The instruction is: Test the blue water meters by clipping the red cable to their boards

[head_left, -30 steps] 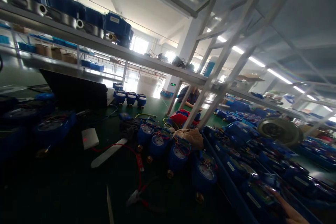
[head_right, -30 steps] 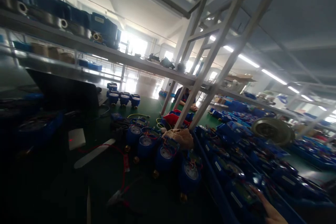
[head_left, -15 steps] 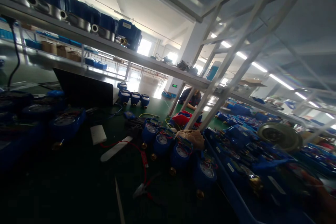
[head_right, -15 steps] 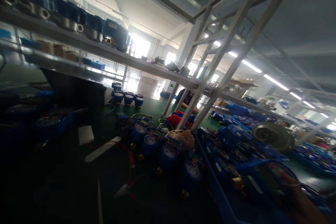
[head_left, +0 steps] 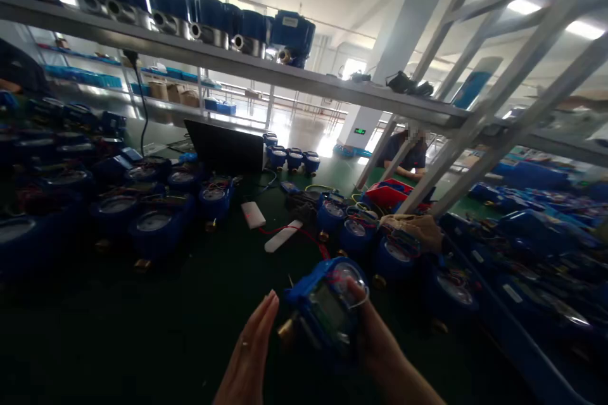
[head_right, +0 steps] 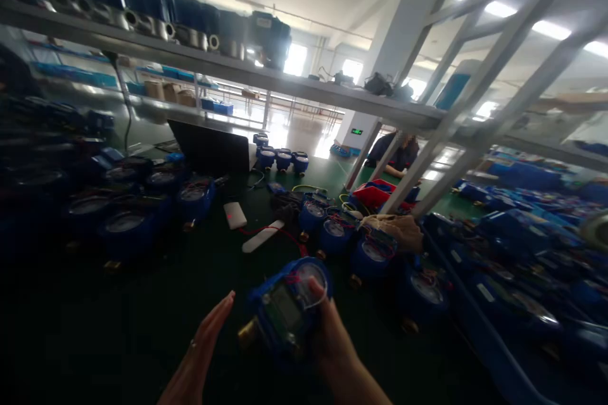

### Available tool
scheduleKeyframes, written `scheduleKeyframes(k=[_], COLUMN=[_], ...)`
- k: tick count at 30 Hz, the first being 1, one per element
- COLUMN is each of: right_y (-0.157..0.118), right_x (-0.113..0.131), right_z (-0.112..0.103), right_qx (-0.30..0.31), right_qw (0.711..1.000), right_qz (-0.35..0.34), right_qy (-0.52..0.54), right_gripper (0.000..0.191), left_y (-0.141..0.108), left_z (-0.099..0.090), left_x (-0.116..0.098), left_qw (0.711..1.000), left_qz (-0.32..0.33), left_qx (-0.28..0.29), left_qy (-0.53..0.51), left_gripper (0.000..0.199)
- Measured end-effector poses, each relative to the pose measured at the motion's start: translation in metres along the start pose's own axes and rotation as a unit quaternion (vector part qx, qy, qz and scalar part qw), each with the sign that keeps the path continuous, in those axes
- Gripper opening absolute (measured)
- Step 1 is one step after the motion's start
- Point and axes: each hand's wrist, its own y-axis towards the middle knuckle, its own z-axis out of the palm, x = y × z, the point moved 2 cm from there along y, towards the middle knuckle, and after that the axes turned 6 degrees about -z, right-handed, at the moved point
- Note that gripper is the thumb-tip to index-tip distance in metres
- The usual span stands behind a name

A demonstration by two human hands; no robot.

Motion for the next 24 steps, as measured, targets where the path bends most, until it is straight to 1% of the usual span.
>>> scheduleKeyframes(k=[1, 2, 3, 4, 6, 8, 10, 12, 14, 15, 16, 17, 18, 19, 20, 21, 22, 23, 24], right_y=[0.003, 0.005, 0.007, 0.009, 0.011, 0.012, 0.012, 0.011, 0.011, 0.013, 0.014, 0.017, 0.021, 0.024, 0.029, 0.034, 0.039, 0.043, 0.047], right_x=[-0.019, -0.036, -0.050, -0.061, -0.075, -0.080, -0.078, -0.071, -0.061, -0.053, -0.045, -0.036, -0.027, -0.019, -0.013, -0.010, -0.010, -0.012, -0.016], right_z=[0.014, 0.023, 0.030, 0.035, 0.040, 0.043, 0.042, 0.036, 0.028, 0.024, 0.022, 0.021, 0.023, 0.027, 0.033, 0.039, 0.045, 0.050, 0.053], right_qx=[0.007, 0.014, 0.022, 0.026, 0.031, 0.028, 0.034, 0.046, 0.070, 0.086, 0.104, 0.114, 0.122, 0.143, 0.170, 0.199, 0.233, 0.269, 0.304], right_qw=[1.000, 0.999, 0.999, 0.998, 0.996, 0.993, 0.987, 0.977, 0.962, 0.950, 0.928, 0.900, 0.865, 0.825, 0.802, 0.786, 0.774, 0.763, 0.751], right_qz=[0.013, 0.028, 0.033, 0.037, 0.043, 0.047, 0.049, 0.057, 0.066, 0.059, 0.031, -0.017, -0.076, -0.146, -0.189, -0.203, -0.200, -0.188, -0.167], right_qy=[-0.002, -0.010, -0.021, -0.035, -0.066, -0.105, -0.153, -0.200, -0.255, -0.295, -0.357, -0.420, -0.481, -0.526, -0.540, -0.549, -0.554, -0.557, -0.562], right_gripper=[0.142, 0.144, 0.143, 0.141, 0.141, 0.143, 0.142, 0.138, 0.136, 0.139, 0.142, 0.147, 0.149, 0.146, 0.141, 0.135, 0.126, 0.121, 0.115], left_y=[0.002, 0.001, 0.000, -0.003, -0.010, -0.016, -0.019, -0.020, -0.018, -0.017, -0.015, -0.012, -0.008, -0.004, 0.002, 0.007, 0.012, 0.015, 0.015], left_z=[0.000, -0.002, -0.006, -0.011, -0.024, -0.039, -0.050, -0.053, -0.050, -0.048, -0.046, -0.046, -0.048, -0.053, -0.060, -0.068, -0.076, -0.084, -0.090], left_x=[0.003, 0.009, 0.016, 0.021, 0.030, 0.038, 0.044, 0.050, 0.057, 0.062, 0.066, 0.071, 0.075, 0.078, 0.080, 0.079, 0.078, 0.074, 0.069], left_qw=[0.995, 0.986, 0.977, 0.973, 0.975, 0.981, 0.984, 0.985, 0.987, 0.988, 0.988, 0.988, 0.989, 0.990, 0.993, 0.995, 0.996, 0.994, 0.992], left_qz=[0.005, -0.039, -0.085, -0.077, -0.063, -0.079, -0.111, -0.132, -0.131, -0.125, -0.112, -0.107, -0.106, -0.098, -0.094, -0.091, -0.094, -0.093, -0.080], left_qx=[-0.028, -0.061, -0.094, -0.107, -0.118, -0.111, -0.103, -0.089, -0.083, -0.086, -0.096, -0.100, -0.098, -0.093, -0.076, -0.048, -0.004, 0.057, 0.096], left_qy=[0.097, 0.148, 0.173, 0.191, 0.180, 0.139, 0.096, 0.060, 0.040, 0.040, 0.043, 0.044, 0.041, 0.028, 0.010, -0.007, -0.013, -0.005, -0.004], left_gripper=[0.126, 0.134, 0.137, 0.141, 0.138, 0.137, 0.136, 0.133, 0.133, 0.135, 0.138, 0.141, 0.142, 0.143, 0.143, 0.142, 0.139, 0.137, 0.133])
